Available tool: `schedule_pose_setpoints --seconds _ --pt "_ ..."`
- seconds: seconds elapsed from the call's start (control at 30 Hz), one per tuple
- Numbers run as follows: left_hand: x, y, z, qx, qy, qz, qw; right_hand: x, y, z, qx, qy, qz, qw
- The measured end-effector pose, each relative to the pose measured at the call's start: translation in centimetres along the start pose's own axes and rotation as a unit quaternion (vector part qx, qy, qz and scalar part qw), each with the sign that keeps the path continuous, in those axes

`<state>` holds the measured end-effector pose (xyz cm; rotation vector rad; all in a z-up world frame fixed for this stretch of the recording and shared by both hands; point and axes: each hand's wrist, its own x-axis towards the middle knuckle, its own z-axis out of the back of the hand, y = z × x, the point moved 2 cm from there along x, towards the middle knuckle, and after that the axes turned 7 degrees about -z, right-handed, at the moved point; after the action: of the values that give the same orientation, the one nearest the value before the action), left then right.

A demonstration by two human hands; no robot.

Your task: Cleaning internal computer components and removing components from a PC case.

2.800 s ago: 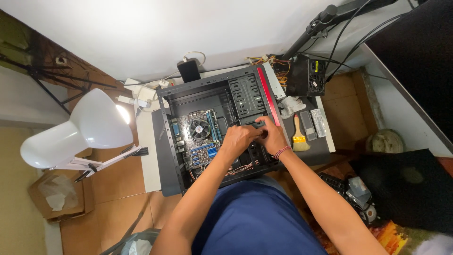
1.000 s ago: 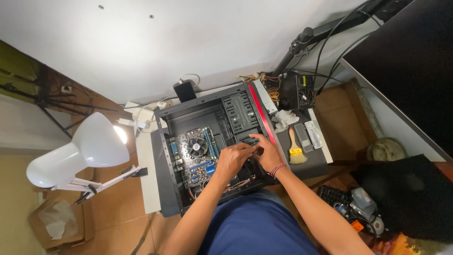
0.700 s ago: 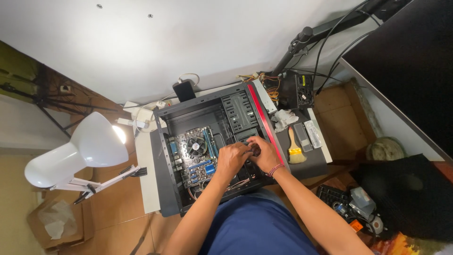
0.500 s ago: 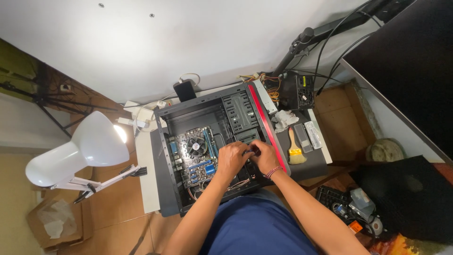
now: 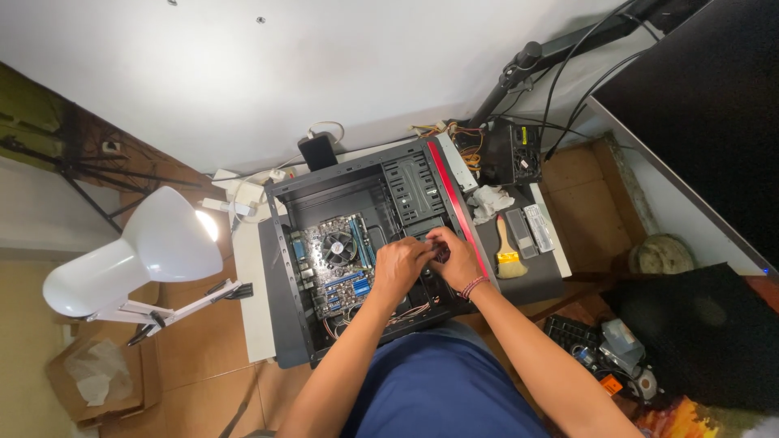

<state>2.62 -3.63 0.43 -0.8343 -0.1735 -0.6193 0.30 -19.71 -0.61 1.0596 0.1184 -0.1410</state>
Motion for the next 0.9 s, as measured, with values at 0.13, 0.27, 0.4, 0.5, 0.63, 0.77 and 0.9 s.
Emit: schedule_pose_setpoints --seconds 0.13,0.27,0.4,0.5,0.63,0.77,0.9 --pt "0.5 0.2 0.0 0.007 -0.001 0.019 1.0 0.3 -0.9 -0.1 -0.028 -0.02 -0.006 0.999" --pt "1.1 0.6 0.9 -0.026 0.01 0.026 0.999 0.8 -0.6 0.3 -0.073 -0.03 -0.003 0.997" --pt "1.2 0.1 2.3 -0.111 -0.008 -0.06 0.992 0.8 -0.1 0.9 -0.084 -0.01 -0.01 0.996" --pt "1.1 0.7 1.1 -0.069 0.035 -0.068 0.995 1.0 -0.2 0.7 -0.077 0.01 -0.03 0.997" --pt "1.4 0.7 0.7 -0.056 0.038 -0.052 0.996 0.9 1.1 0.9 -0.036 0.013 -0.04 0.998" --pt "1.8 0.4 1.0 -0.062 0.03 -0.029 0.997 0.8 0.7 0.5 -0.033 -0.007 -0.024 0.999" --pt "1.8 0.1 1.2 -0.072 0.03 -0.007 0.997 0.8 -0.3 0.3 -0.084 -0.038 0.029 0.995"
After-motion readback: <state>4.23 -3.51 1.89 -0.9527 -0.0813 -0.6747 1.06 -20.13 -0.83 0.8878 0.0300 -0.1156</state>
